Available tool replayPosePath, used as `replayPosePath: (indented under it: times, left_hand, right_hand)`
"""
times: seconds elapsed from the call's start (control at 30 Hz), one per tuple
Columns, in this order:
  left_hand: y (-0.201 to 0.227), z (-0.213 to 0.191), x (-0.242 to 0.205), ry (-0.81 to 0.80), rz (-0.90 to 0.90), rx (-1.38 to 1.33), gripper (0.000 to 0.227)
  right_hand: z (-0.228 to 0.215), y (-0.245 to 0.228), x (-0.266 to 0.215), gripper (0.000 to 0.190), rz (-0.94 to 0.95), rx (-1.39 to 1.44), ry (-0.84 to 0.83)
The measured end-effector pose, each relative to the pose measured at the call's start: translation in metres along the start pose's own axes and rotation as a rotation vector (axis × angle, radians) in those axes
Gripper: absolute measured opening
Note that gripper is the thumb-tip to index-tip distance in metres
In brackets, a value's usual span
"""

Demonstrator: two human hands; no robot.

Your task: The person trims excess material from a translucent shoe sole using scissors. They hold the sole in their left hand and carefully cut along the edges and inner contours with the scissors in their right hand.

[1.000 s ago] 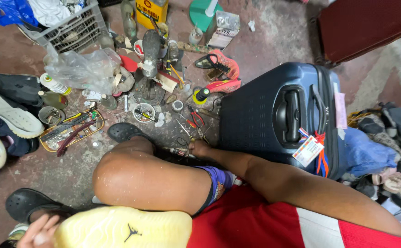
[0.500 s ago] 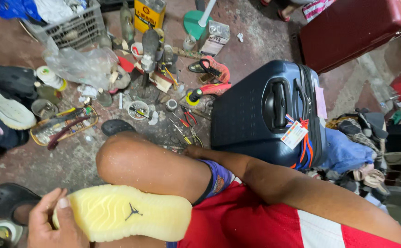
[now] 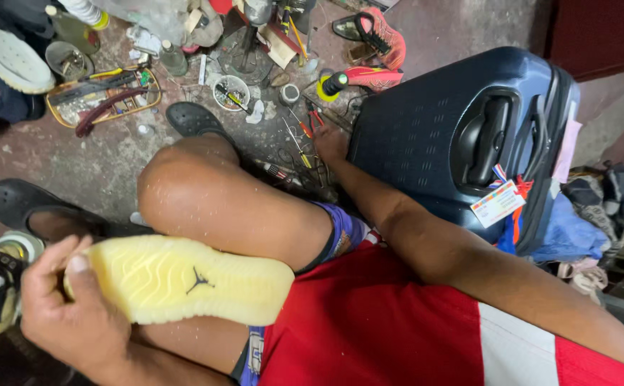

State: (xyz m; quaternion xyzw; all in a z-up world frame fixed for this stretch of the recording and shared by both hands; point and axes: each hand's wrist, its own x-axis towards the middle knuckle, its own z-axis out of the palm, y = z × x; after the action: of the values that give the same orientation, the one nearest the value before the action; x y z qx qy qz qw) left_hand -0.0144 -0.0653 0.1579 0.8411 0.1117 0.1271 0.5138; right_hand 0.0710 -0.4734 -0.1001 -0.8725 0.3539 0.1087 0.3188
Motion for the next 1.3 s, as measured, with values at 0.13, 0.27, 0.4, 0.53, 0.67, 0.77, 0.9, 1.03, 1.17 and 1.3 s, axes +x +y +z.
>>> replayPosePath:
  times: [0.13,0.27,0.4,0.53,0.67,0.77,0.9,1.03,1.17,1.3]
  left_hand:
    - [0.001,0.004,0.007,0.012,-0.047,-0.034,0.014]
    - [-0.006,-0.003,-0.002,0.008,-0.128,-0.123,0.020]
    - [-0.012,-0.004,0.001,-0.036,-0.134,-0.069,0.022]
    - [-0.016,-0.007,-0.001,-0.047,-0.175,-0.022,0.025]
    - [-0.008,-0.014,0.002,-0.080,-0.170,-0.014,0.025]
    - [0.001,-0.010,0.008,-0.056,-0.191,-0.023,0.026]
    - [0.010,-0.010,0.007,-0.049,-0.195,-0.003,0.023]
    - [0.015,-0.007,0.008,-0.054,-0.180,0.017,0.022]
    - [0.013,-0.002,0.009,-0.037,-0.174,0.001,0.023]
    - [0.008,-0.002,0.009,-0.049,-0.146,-0.033,0.021]
  right_hand:
    - [-0.032,-0.030,0.082,0.051,-0.246,-0.144,0.583]
    - [-0.041,-0.036,0.121,0.082,-0.237,-0.117,0.406]
    - [-0.054,-0.047,0.145,0.086,-0.184,-0.298,0.271]
    - [-0.053,-0.061,0.158,0.078,-0.293,-0.550,0.012]
    - [-0.053,-0.041,0.149,0.061,-0.324,-0.724,0.018]
    - [-0.057,-0.050,0.164,0.075,-0.168,-0.632,-0.039]
    - [-0.053,-0.038,0.155,0.070,-0.238,-0.596,-0.022]
    - [-0.051,-0.029,0.146,0.079,-0.225,-0.661,0.100]
    - [-0.052,-0.026,0.139,0.061,-0.214,-0.652,0.131]
    - [-0.068,-0.021,0.140,0.067,-0.164,-0.642,0.118]
